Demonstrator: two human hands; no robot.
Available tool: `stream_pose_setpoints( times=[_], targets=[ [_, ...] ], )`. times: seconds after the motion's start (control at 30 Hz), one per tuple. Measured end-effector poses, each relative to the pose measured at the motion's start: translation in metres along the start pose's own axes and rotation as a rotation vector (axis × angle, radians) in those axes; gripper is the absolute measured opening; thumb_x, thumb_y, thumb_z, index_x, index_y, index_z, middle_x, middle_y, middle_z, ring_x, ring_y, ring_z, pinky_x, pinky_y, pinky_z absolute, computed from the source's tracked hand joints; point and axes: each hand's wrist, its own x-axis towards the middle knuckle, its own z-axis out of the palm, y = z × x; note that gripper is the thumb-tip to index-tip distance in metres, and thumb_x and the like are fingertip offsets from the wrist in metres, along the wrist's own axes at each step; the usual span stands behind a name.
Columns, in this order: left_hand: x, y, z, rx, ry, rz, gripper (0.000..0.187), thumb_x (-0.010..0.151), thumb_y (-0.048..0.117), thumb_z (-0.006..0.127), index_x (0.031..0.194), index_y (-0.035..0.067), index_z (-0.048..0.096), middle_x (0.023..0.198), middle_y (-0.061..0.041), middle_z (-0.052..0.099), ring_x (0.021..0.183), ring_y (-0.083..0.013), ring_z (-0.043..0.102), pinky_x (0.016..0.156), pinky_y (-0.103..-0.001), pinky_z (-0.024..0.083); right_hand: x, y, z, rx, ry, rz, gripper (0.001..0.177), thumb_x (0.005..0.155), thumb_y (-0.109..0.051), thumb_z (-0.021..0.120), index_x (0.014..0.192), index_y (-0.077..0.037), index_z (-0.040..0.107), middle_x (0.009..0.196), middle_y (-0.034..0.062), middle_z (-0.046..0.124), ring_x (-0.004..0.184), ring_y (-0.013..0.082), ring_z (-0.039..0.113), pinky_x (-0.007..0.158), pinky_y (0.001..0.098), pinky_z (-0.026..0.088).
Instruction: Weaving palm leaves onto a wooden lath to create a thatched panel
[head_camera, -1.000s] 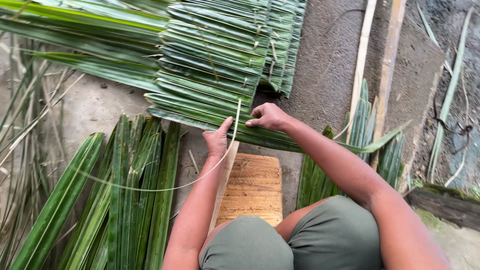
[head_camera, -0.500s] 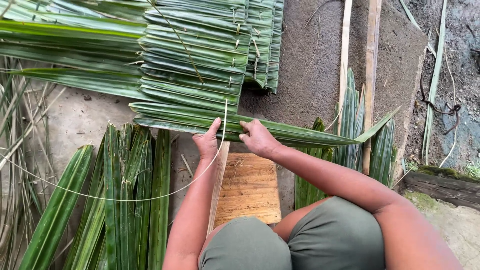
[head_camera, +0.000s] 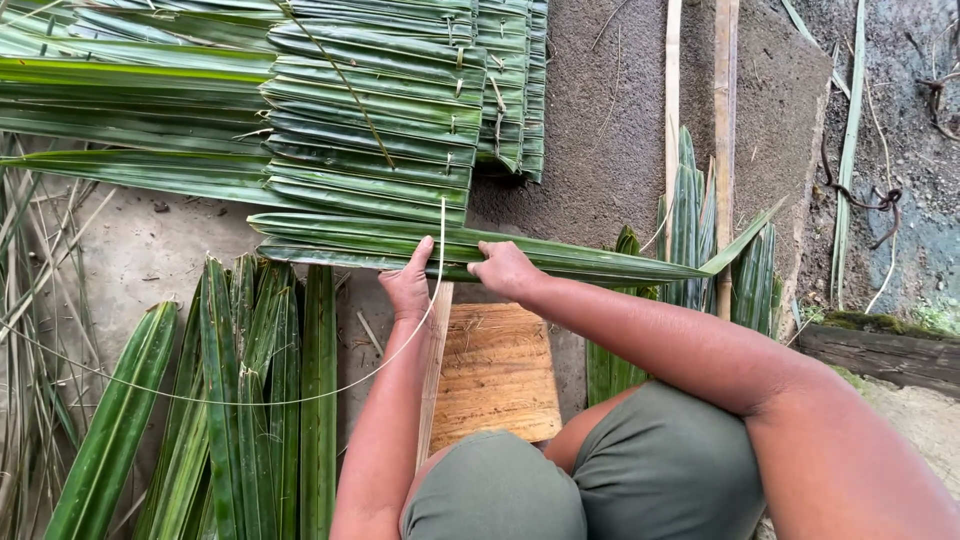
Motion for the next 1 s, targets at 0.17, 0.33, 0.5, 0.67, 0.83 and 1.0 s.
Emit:
stream_pose_setpoints(
  times=[0.17, 0.33, 0.5, 0.67, 0.83, 1.0],
  targets=[
    [0.019, -0.021, -0.007, -0.010, 0.009, 0.019, 0.046, 0.068, 0.004, 0.098, 0.109, 0.002, 0.076, 0.103, -0.012, 0.077, 0.096, -0.0163, 0.072, 0.088, -0.040, 0.058, 0.012, -0.002, 0.011, 0.161, 0.042, 0.141, 0.051, 0.086, -0.039, 0.068, 0.132, -0.018, 0.070, 0.133, 0.0170, 0.069, 0.126, 0.0343, 0.063, 0.104, 0.0465, 0.052],
    [0.027, -0.035, -0.008, -0.039, 0.032, 0.006, 0.047, 0.067, 0.003, 0.098, 0.108, 0.003, 0.076, 0.100, -0.010, 0.077, 0.092, -0.0162, 0.072, 0.084, -0.041, 0.058, 0.052, 0.005, 0.023, 0.470, 0.116, 0.187, 0.051, 0.083, -0.035, 0.078, 0.119, 0.001, 0.072, 0.113, 0.0312, 0.070, 0.098, 0.0354, 0.074, 0.076, 0.0336, 0.064],
    [0.031, -0.037, -0.011, -0.037, 0.043, -0.005, 0.045, 0.065, 0.001, 0.097, 0.105, -0.001, 0.076, 0.097, -0.012, 0.076, 0.090, -0.0182, 0.073, 0.084, -0.040, 0.059, 0.084, 0.008, 0.039, 0.631, 0.132, 0.201, 0.048, 0.073, -0.029, 0.093, 0.100, 0.007, 0.075, 0.088, 0.0337, 0.071, 0.073, 0.0399, 0.075, 0.063, 0.0428, 0.066],
    [0.030, -0.035, -0.010, -0.036, 0.060, -0.047, 0.040, 0.066, 0.003, 0.097, 0.101, 0.000, 0.077, 0.094, -0.011, 0.077, 0.083, -0.0157, 0.072, 0.077, -0.036, 0.059, 0.072, 0.003, 0.037, 0.882, 0.049, 0.110, 0.053, 0.083, -0.018, 0.087, 0.117, 0.016, 0.065, 0.107, 0.0364, 0.069, 0.096, 0.0406, 0.073, 0.077, 0.0457, 0.065],
    [0.009, 0.005, 0.009, 0.010, 0.089, -0.036, 0.036, 0.065, 0.007, 0.098, 0.093, -0.001, 0.076, 0.086, -0.009, 0.075, 0.077, -0.0132, 0.069, 0.072, -0.036, 0.058, 0.106, 0.039, 0.065, 1.010, -0.002, -0.027, 0.041, 0.086, -0.021, 0.087, 0.113, 0.005, 0.070, 0.096, 0.0173, 0.075, 0.087, 0.0253, 0.075, 0.075, 0.0421, 0.066],
    [0.002, 0.032, -0.006, 0.507, 0.183, 0.119, 0.055, 0.058, 0.034, 0.103, 0.058, -0.007, 0.067, 0.052, -0.019, 0.057, 0.051, -0.0199, 0.051, 0.061, -0.044, 0.047, 0.091, 0.032, 0.062, 1.055, -0.006, -0.088, 0.037, 0.088, -0.019, 0.084, 0.115, 0.001, 0.069, 0.096, 0.0106, 0.075, 0.086, 0.0207, 0.075, 0.074, 0.0401, 0.065]
  ],
)
